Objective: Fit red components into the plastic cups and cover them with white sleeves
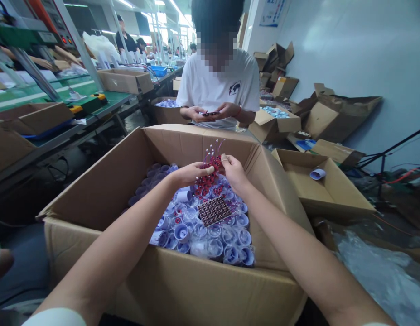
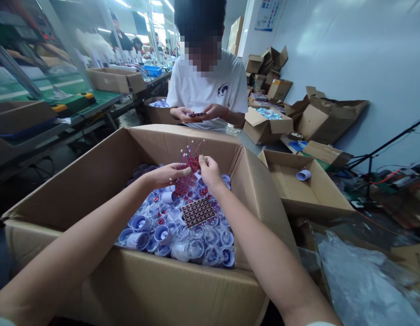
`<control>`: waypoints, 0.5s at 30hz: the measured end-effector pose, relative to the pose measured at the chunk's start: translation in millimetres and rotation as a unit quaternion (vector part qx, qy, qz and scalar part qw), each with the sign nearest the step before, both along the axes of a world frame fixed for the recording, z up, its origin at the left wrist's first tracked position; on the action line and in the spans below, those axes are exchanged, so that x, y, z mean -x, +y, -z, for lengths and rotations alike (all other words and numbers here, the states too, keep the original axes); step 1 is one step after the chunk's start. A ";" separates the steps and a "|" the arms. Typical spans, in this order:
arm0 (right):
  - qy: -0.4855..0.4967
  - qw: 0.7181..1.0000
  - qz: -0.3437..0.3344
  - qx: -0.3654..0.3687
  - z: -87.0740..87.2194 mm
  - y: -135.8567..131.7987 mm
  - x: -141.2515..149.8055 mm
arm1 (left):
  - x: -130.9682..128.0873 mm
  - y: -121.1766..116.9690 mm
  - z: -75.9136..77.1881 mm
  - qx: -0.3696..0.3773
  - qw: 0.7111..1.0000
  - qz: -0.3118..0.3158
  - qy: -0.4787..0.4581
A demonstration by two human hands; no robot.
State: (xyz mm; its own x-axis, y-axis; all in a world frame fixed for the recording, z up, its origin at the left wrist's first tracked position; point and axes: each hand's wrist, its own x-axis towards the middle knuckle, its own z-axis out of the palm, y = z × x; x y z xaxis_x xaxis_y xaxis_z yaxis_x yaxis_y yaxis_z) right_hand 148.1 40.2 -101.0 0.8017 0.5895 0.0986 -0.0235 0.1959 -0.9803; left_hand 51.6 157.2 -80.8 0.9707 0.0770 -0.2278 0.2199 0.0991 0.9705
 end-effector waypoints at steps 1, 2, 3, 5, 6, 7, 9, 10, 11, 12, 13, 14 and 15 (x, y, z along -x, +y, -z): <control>0.007 1.000 0.006 -0.008 -0.1 0.4 -0.5 | -0.7 0.5 2.1 -0.018 1.000 -0.003 0.000; 0.013 1.000 0.002 -0.013 -0.4 0.7 -0.5 | -1.4 0.9 4.4 -0.033 0.999 -0.008 -0.002; 0.016 1.000 -0.009 -0.013 -0.7 0.8 -0.2 | -2.1 0.9 6.9 -0.043 0.999 -0.014 -0.005; 0.012 0.999 -0.032 -0.004 -0.6 1.1 1.0 | -3.1 -0.2 10.7 -0.049 0.998 -0.024 -0.016; 0.007 0.999 -0.033 0.002 0.1 1.5 1.4 | -3.2 -1.5 11.7 -0.048 0.998 -0.025 -0.021; 0.001 1.000 -0.024 0.006 1.4 2.1 1.4 | -3.2 -3.3 12.2 -0.048 0.998 -0.023 -0.025; -0.022 1.000 0.017 0.008 5.4 3.8 0.3 | -2.8 -8.3 11.9 -0.048 0.998 -0.017 -0.028; -0.044 0.998 0.043 0.006 7.9 4.7 -0.7 | -2.6 -11.0 11.6 -0.049 0.998 -0.017 -0.026; -0.072 0.995 0.067 0.004 10.4 5.5 -1.7 | -2.5 -13.8 11.4 -0.049 0.998 -0.020 -0.022; -0.103 0.991 0.090 0.004 12.5 6.2 -2.6 | -2.4 -16.2 11.5 -0.048 0.998 -0.026 -0.017; -0.133 0.985 0.107 0.006 14.0 6.5 -3.1 | -2.5 -18.2 11.6 -0.046 0.998 -0.032 -0.013; -0.158 0.980 0.120 0.009 14.8 6.4 -3.2 | -2.7 -19.7 11.8 -0.042 0.998 -0.039 -0.011; -0.179 0.976 0.127 0.013 14.6 5.8 -2.7 | -3.1 -20.7 11.8 -0.037 0.998 -0.044 -0.009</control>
